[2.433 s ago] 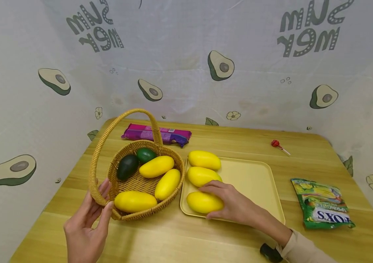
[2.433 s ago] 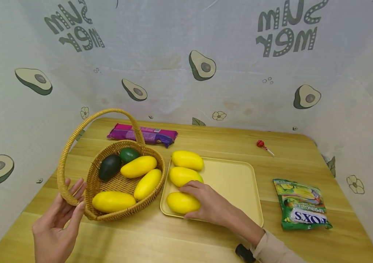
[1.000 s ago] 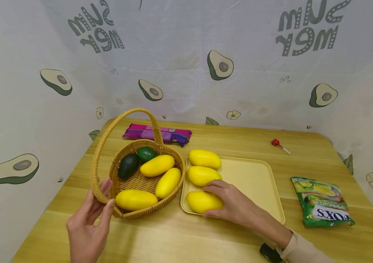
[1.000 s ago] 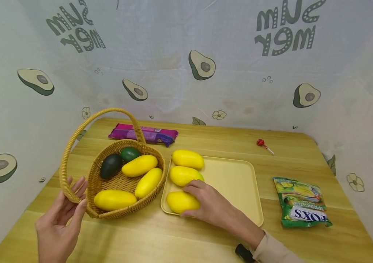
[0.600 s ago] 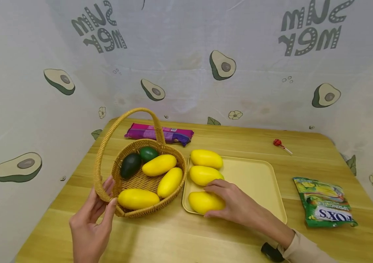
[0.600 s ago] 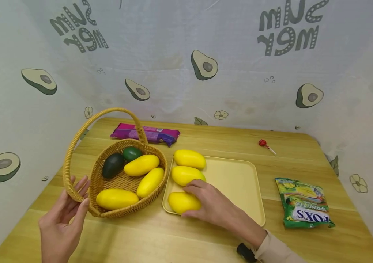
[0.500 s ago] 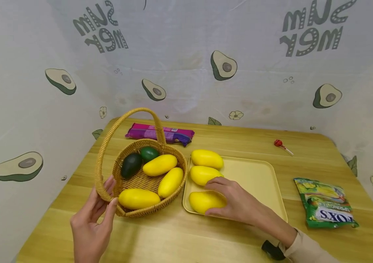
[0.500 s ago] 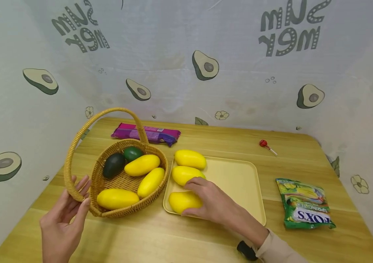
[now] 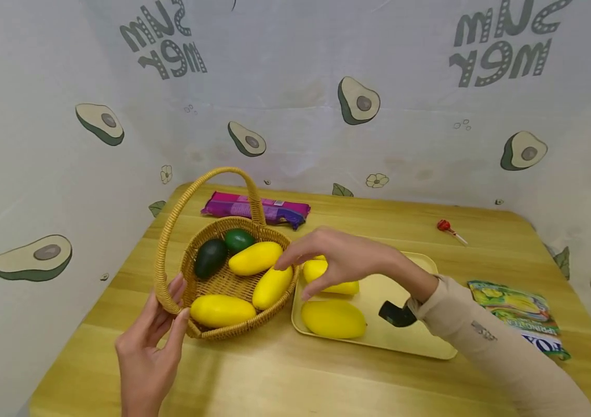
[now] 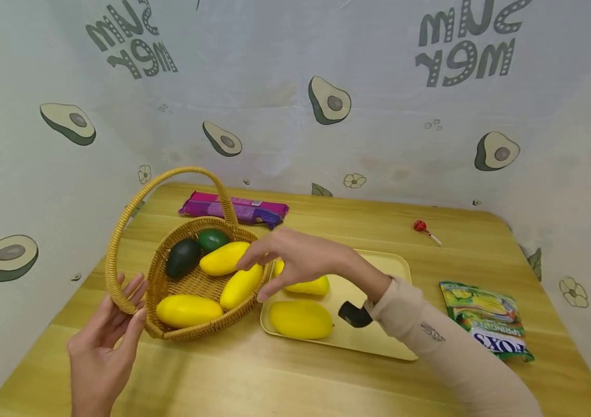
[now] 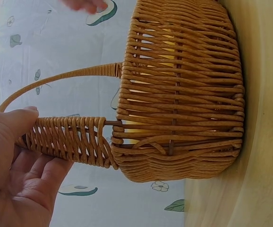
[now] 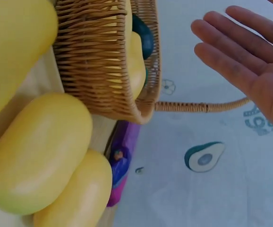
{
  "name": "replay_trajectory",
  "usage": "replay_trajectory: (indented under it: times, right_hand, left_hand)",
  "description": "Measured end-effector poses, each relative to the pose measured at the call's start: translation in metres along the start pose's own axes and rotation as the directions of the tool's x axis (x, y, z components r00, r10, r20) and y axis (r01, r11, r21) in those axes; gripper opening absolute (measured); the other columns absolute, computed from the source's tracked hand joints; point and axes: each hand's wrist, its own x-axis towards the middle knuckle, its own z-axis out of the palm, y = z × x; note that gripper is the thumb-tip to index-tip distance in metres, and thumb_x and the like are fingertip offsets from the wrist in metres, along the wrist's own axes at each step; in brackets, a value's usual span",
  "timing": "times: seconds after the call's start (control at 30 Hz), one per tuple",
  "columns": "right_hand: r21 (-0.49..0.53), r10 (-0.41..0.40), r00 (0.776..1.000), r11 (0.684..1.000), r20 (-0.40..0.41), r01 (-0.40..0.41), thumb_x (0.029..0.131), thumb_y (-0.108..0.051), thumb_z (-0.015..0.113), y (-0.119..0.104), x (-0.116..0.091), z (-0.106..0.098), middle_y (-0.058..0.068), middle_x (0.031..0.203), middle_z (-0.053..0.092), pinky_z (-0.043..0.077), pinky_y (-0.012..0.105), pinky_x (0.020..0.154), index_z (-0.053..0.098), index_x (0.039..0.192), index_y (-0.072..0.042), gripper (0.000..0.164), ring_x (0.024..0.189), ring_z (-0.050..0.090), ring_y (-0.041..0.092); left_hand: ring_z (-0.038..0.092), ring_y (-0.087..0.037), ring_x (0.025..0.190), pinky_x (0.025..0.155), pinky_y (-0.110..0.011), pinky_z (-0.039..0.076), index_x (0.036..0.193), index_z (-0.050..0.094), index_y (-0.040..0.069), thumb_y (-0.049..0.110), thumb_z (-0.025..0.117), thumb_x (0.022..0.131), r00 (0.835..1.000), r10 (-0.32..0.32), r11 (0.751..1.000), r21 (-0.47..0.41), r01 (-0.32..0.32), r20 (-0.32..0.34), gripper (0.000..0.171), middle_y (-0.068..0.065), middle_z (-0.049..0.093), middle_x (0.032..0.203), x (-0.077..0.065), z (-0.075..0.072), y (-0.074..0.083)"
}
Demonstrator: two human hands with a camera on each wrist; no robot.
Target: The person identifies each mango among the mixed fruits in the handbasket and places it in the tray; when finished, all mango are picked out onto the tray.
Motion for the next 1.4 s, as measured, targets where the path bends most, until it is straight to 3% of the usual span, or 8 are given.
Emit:
replay_trajectory:
  times: [0.17, 0.3, 0.43, 0.6, 0.83, 1.1, 1.4]
  right_hand:
    - [0.118, -0.056, 0.989, 0.992, 0.14, 0.039, 0.093, -0.014, 0.088, 0.011, 0.051, -0.014, 0.01, 0.139, 0.073, 0.055, 0.032, 0.114, 0.069, 0.14, 0.001, 0.053, 0.131, 0.068, 0.018]
    - [0.235, -0.075, 0.975, 0.972, 0.207, 0.025, 0.092, -0.002, 0.085, 0.024, 0.092, -0.017, 0.016, 0.139, 0.072, 0.053, 0.035, 0.118, 0.068, 0.139, 0.006, 0.05, 0.133, 0.067, 0.02]
    - [0.331, -0.078, 0.965, 0.944, 0.249, -0.009, 0.092, 0.007, 0.082, 0.036, 0.127, -0.014, 0.022, 0.138, 0.071, 0.053, 0.044, 0.119, 0.065, 0.138, 0.012, 0.05, 0.132, 0.068, 0.03]
    - [0.4, -0.045, 0.953, 0.913, 0.301, -0.083, 0.091, 0.011, 0.08, 0.05, 0.159, 0.001, 0.027, 0.139, 0.069, 0.054, 0.049, 0.117, 0.063, 0.14, 0.015, 0.052, 0.13, 0.069, 0.031]
    - [0.481, -0.021, 0.921, 0.857, 0.389, -0.184, 0.092, 0.016, 0.076, 0.061, 0.188, 0.022, 0.027, 0.14, 0.069, 0.051, 0.052, 0.119, 0.061, 0.141, 0.016, 0.051, 0.131, 0.069, 0.032]
    - [0.404, 0.03, 0.896, 0.885, 0.443, -0.23, 0.088, 0.013, 0.082, 0.064, 0.207, 0.047, 0.022, 0.142, 0.069, 0.048, 0.044, 0.123, 0.07, 0.134, 0.01, 0.048, 0.135, 0.065, 0.026]
    - [0.357, 0.055, 0.892, 0.904, 0.448, -0.236, 0.089, 0.011, 0.082, 0.065, 0.211, 0.053, 0.024, 0.14, 0.069, 0.056, 0.038, 0.115, 0.07, 0.134, 0.01, 0.047, 0.134, 0.065, 0.036]
  left_hand:
    - [0.071, -0.017, 0.128, 0.096, -0.023, 0.061, 0.157, 0.057, 0.011, -0.029, 0.071, 0.087, 1.0, -0.015, 1.0, -0.002, 0.015, 0.007, 0.082, -0.024, 0.069, 0.141, 0.001, 0.001, -0.001]
    - [0.07, -0.016, 0.129, 0.097, -0.023, 0.061, 0.157, 0.056, 0.014, -0.026, 0.072, 0.088, 0.998, -0.057, 0.998, 0.004, 0.057, 0.008, 0.082, -0.021, 0.069, 0.142, 0.001, 0.0, -0.002]
    - [0.07, -0.017, 0.129, 0.098, -0.024, 0.061, 0.157, 0.056, 0.013, -0.026, 0.072, 0.089, 0.999, -0.045, 0.999, 0.004, 0.045, 0.006, 0.081, -0.022, 0.069, 0.142, 0.001, 0.0, -0.003]
    - [0.071, -0.018, 0.128, 0.098, -0.025, 0.061, 0.157, 0.056, 0.012, -0.027, 0.07, 0.089, 1.0, 0.004, 1.0, -0.013, -0.004, 0.006, 0.08, -0.024, 0.069, 0.141, 0.003, 0.001, -0.003]
    - [0.071, -0.017, 0.127, 0.097, -0.025, 0.061, 0.157, 0.056, 0.01, -0.029, 0.07, 0.088, 1.0, 0.027, 0.999, -0.02, -0.027, 0.0, 0.08, -0.025, 0.068, 0.141, 0.002, 0.002, -0.004]
    - [0.071, -0.017, 0.127, 0.096, -0.024, 0.061, 0.158, 0.056, 0.01, -0.028, 0.07, 0.088, 1.0, 0.024, 1.0, -0.01, -0.024, -0.002, 0.08, -0.022, 0.068, 0.142, 0.002, 0.001, -0.005]
    - [0.071, -0.012, 0.126, 0.096, -0.024, 0.061, 0.158, 0.055, 0.012, -0.027, 0.071, 0.089, 1.0, -0.018, 1.0, 0.003, 0.018, 0.001, 0.081, -0.02, 0.068, 0.143, 0.001, 0.001, -0.005]
